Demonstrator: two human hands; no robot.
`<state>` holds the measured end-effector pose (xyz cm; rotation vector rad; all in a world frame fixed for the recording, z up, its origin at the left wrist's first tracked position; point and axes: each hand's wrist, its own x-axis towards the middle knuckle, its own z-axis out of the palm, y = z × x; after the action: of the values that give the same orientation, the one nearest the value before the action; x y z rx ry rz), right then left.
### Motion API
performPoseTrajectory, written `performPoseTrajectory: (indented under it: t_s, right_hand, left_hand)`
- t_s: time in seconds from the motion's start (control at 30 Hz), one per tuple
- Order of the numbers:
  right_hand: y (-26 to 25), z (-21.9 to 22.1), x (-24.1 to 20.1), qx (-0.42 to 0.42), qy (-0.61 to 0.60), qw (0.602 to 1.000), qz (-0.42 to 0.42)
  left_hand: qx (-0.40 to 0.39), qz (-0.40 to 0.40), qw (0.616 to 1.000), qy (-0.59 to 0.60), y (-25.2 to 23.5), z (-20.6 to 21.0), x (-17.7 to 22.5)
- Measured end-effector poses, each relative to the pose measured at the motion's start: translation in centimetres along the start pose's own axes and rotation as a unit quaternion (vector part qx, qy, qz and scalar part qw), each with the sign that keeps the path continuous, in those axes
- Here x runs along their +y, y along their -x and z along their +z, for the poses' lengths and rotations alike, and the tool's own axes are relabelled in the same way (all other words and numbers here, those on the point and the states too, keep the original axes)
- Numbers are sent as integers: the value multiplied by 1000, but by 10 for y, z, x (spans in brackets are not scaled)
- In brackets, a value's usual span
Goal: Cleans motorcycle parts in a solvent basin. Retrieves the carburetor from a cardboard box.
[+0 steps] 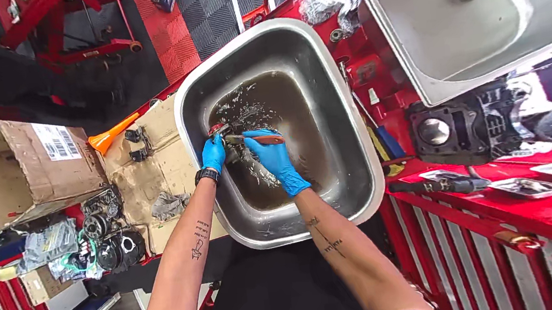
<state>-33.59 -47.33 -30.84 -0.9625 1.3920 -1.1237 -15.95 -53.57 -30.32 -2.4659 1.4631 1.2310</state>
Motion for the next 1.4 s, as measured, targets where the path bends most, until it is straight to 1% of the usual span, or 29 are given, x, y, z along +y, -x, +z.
performPoseTrajectory:
  t_s: [0.07,0.13,0.17,0.2,0.27,0.3,0.37,0.43,0.47,0.53,0.6,0.67,0.73,0.8,0.87,0.9,0.97,1.03,1.07,1.1,1.13,1.2,1.23,1.3,1.33,1.4]
  right_hand:
    - [-1,6,2,8,-5,1000,22]
    - [-6,-8,4,45,25,998,38]
    - [-7,-14,8,63,20,997,50]
    - [-10,-18,13,65,14,996,59]
    - [-11,-18,22,11,34,996,81]
    - [-11,-16,22,8,32,995,95]
    - [-16,-10,17,45,-41,992,112]
    - [-16,0,22,45,-109,984,137]
    - [-18,0,25,40,-106,984,141]
    - [-21,-16,19,45,-59,990,120]
    - [-25,-42,11,76,16,995,61]
    - [-31,-55,15,81,90,993,15]
    - [-39,-58,16,20,104,994,24]
    - [-40,-64,3,-28,35,998,51]
    - [-34,-71,-6,-63,-59,993,83]
    - [-34,-71,-4,-80,-80,989,96]
    - [-35,-69,9,-110,-55,985,122]
    - [-41,-68,11,-90,-22,988,125]
    - [-43,-63,7,-73,-25,990,116]
    - [-40,-56,3,-73,-28,991,110]
    - [-39,-48,0,-93,-17,990,104]
    - [-37,-37,1,-148,64,982,102]
    - [-36,-34,-1,-139,86,982,96]
    - [-33,-26,-5,-76,61,993,68]
    - [-29,-19,-3,-58,47,995,62]
    - [-22,-10,3,-75,65,993,57]
  left_hand:
    - [-10,-4,1000,-15,-1,-2,7]
    - [-12,-17,1000,-21,0,-5,17]
    - [-15,-27,999,-27,2,-6,18]
    - [-16,-33,999,-31,2,-5,21]
    - [-10,-47,998,-27,4,-2,23]
    - [-5,-52,998,-21,4,-3,25]
    - [4,-62,998,4,2,-3,28]
    - [-2,-74,997,10,2,1,28]
    - [-5,-73,997,3,1,2,30]
    - [-13,-48,999,-12,-2,-2,29]
    - [-21,-16,1000,3,-4,-9,16]
    - [-54,14,996,66,-4,-14,0]
    - [-117,30,980,155,1,-20,-5]
    - [-186,22,957,220,8,-23,0]
    - [-217,-7,946,241,12,-16,2]
    - [-217,-17,948,233,10,-11,2]
    - [-186,-19,967,174,3,-4,3]
    - [-120,-2,991,66,-6,-5,0]
    - [-89,1,995,47,-6,-7,-2]
    - [-61,-1,997,49,-4,-7,-5]
    - [-31,2,998,59,-1,-7,-2]
    - [8,24,997,73,8,-3,-1]
    - [11,45,996,74,12,-3,-4]
    - [14,76,991,105,20,1,-15]
    - [18,96,990,106,26,4,-21]
    - [15,152,985,77,32,6,-23]
